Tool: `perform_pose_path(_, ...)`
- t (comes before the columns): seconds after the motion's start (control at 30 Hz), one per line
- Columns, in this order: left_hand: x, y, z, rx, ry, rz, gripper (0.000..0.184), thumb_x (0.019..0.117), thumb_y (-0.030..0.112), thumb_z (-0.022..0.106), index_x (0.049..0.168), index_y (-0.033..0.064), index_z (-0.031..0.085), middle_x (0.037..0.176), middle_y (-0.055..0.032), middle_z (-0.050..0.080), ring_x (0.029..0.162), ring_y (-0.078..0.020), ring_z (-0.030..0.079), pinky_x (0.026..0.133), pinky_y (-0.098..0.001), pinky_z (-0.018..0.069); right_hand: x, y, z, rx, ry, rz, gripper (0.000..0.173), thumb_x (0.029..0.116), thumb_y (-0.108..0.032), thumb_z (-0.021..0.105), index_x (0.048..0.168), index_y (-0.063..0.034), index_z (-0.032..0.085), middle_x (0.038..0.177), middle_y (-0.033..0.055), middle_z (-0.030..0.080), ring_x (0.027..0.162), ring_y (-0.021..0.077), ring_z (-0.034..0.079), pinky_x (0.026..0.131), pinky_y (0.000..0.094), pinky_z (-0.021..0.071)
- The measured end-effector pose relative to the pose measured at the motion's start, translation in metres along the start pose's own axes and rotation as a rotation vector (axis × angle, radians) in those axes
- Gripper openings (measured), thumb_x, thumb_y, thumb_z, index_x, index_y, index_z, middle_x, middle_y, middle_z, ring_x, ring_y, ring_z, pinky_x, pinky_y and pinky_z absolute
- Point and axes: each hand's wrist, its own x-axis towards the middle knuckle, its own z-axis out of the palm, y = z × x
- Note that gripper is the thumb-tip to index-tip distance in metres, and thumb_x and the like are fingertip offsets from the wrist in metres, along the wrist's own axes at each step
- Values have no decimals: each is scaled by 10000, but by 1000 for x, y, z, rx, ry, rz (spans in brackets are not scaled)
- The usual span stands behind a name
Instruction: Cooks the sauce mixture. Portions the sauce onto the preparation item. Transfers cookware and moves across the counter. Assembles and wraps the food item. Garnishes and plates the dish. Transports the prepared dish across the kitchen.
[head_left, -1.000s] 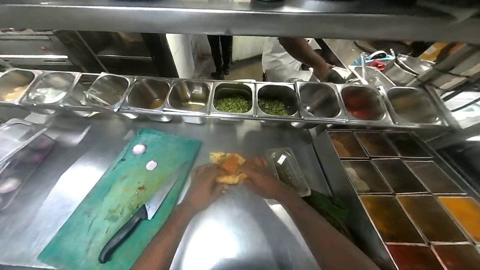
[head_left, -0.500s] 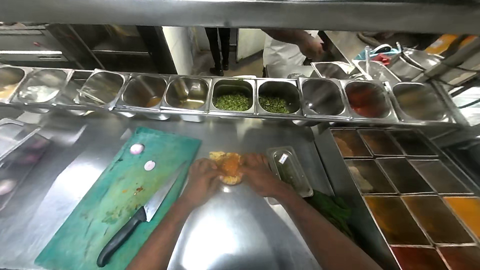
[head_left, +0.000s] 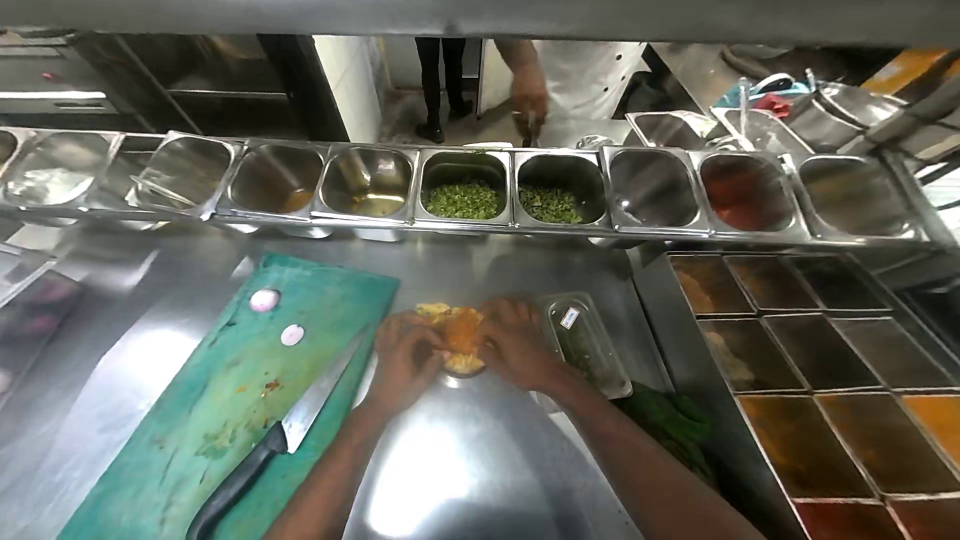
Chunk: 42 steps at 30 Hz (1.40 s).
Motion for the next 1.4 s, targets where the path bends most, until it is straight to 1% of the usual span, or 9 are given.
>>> perform_pose_path(0.13,5,13,-6,-162,17,-199,454,813,398,810,1123,142,599,1295,-84,557,1254,-255,515,997,-495,469,1,6,-7,176,60,28,194,959,-403,656,920,-243,759,1336,15,591,1313,297,473,1059,596,383)
perform_pose_path(0.23,20,29,-17,-315,-18,-600,447,1021,437,595,1200,30,547,1017,-139,648,908,-258,656,791,-487,558,14,9,-20,395,115,271,304,1025,-380,593,1106,-114,716,1155,93,661,1075,256,634,930,505,533)
perform_pose_path(0.33,41,26,-20,-339,-249,-839,682,1051,614,377,1397,39,501,1116,-187,677,974,-305,679,851,-507,568,45,11,-34,416,-145,477,394,1084,-397,471,1302,-96,600,1150,158,670,1050,307,667,926,549,530)
perform_pose_path(0.43,62,14,-10,-404,-300,-894,742,1019,679,382,1273,16,597,945,-183,691,773,-283,684,688,-449,586,77,17,-34,333,-310,472,316,1083,-313,481,1279,-99,608,1111,160,684,1036,322,672,900,564,529)
perform_pose_path(0.6,82,-17,17,-568,-101,-849,464,857,222,825,1196,-15,613,978,-187,686,834,-279,673,729,-460,579,111,27,-24,440,-397,374,274,1056,-187,539,1282,-54,619,1165,171,674,1029,287,661,903,507,528)
perform_pose_path(0.8,82,-5,23,-951,43,-739,802,751,-101,740,1463,71,413,1224,-223,633,980,-340,672,774,-506,593,125,36,-6,824,-479,224,572,942,89,541,1487,-52,441,1344,165,614,1123,217,633,942,403,533)
perform_pose_path(0.97,88,-4,16,-1021,-60,-632,528,877,-104,618,1365,97,608,1209,-171,679,976,-286,683,800,-460,587,128,42,0,1086,-448,302,302,1020,-138,601,1305,-43,568,1066,79,663,886,129,631,804,336,549)
perform_pose_path(1.17,89,10,13,-958,-8,-580,926,825,-186,611,1568,284,322,1275,-156,676,960,-303,709,767,-469,596,121,39,6,1007,-51,144,300,921,23,639,1211,-42,675,1057,87,675,842,158,653,747,342,578)
perform_pose_path(1.4,101,7,9,-1185,48,-650,362,1041,167,562,1386,68,521,1213,-139,684,1033,-237,685,859,-420,580,109,41,4,454,50,-253,161,913,-53,622,952,-94,773,1133,75,684,1039,193,662,893,413,577)
